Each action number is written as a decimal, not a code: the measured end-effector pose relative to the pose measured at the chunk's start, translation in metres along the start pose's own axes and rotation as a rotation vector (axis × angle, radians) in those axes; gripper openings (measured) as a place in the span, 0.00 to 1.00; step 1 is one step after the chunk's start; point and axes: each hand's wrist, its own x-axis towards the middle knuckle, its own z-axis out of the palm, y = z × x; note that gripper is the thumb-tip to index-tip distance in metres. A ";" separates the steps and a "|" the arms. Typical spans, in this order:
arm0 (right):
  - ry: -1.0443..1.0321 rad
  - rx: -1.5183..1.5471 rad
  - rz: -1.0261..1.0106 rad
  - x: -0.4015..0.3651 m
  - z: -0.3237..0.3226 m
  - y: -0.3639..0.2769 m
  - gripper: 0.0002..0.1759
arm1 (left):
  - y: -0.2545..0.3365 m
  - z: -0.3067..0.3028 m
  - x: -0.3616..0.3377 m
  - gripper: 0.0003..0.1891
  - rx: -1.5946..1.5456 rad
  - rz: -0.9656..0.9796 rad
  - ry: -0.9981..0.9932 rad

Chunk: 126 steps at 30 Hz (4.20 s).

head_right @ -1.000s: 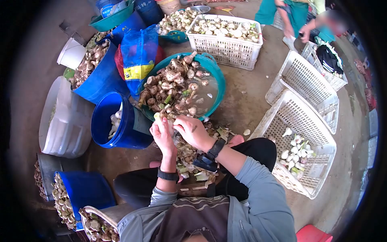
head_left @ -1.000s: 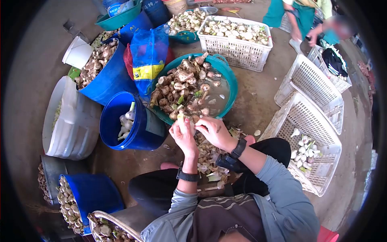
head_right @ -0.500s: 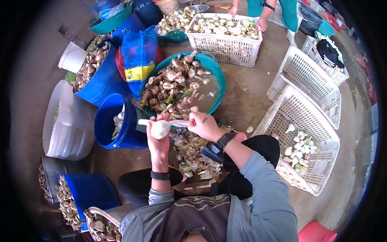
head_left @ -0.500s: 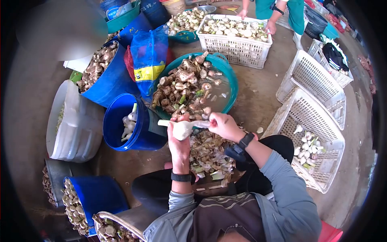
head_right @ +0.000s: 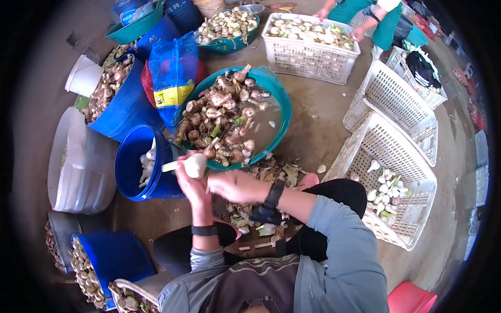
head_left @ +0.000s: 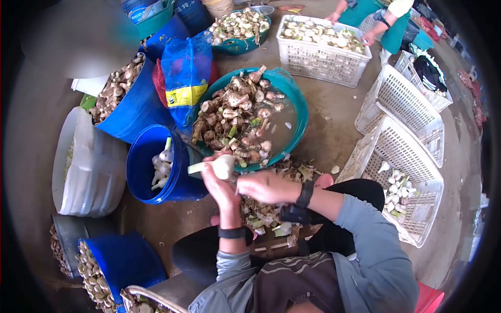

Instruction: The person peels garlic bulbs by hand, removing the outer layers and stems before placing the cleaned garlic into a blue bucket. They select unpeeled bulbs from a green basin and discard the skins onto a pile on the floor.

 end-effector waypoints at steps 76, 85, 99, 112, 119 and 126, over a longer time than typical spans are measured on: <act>0.233 0.829 0.376 -0.033 -0.048 0.015 0.09 | -0.009 0.029 -0.043 0.33 0.140 -0.325 -0.409; 0.380 0.588 0.396 -0.034 -0.029 -0.002 0.07 | -0.014 0.045 -0.046 0.36 0.283 0.239 -0.148; 0.401 1.040 0.366 -0.030 -0.049 0.000 0.13 | 0.015 0.030 -0.034 0.34 0.629 0.098 -0.467; 0.415 0.443 0.272 -0.030 -0.048 0.005 0.12 | -0.017 0.029 -0.041 0.31 0.281 -0.353 -0.417; 0.564 1.352 0.428 -0.031 -0.070 -0.001 0.15 | 0.003 0.019 -0.033 0.30 -0.117 -0.447 -0.690; 0.375 1.350 0.310 -0.032 -0.064 0.010 0.12 | -0.035 0.004 -0.028 0.18 -0.380 -0.608 -0.275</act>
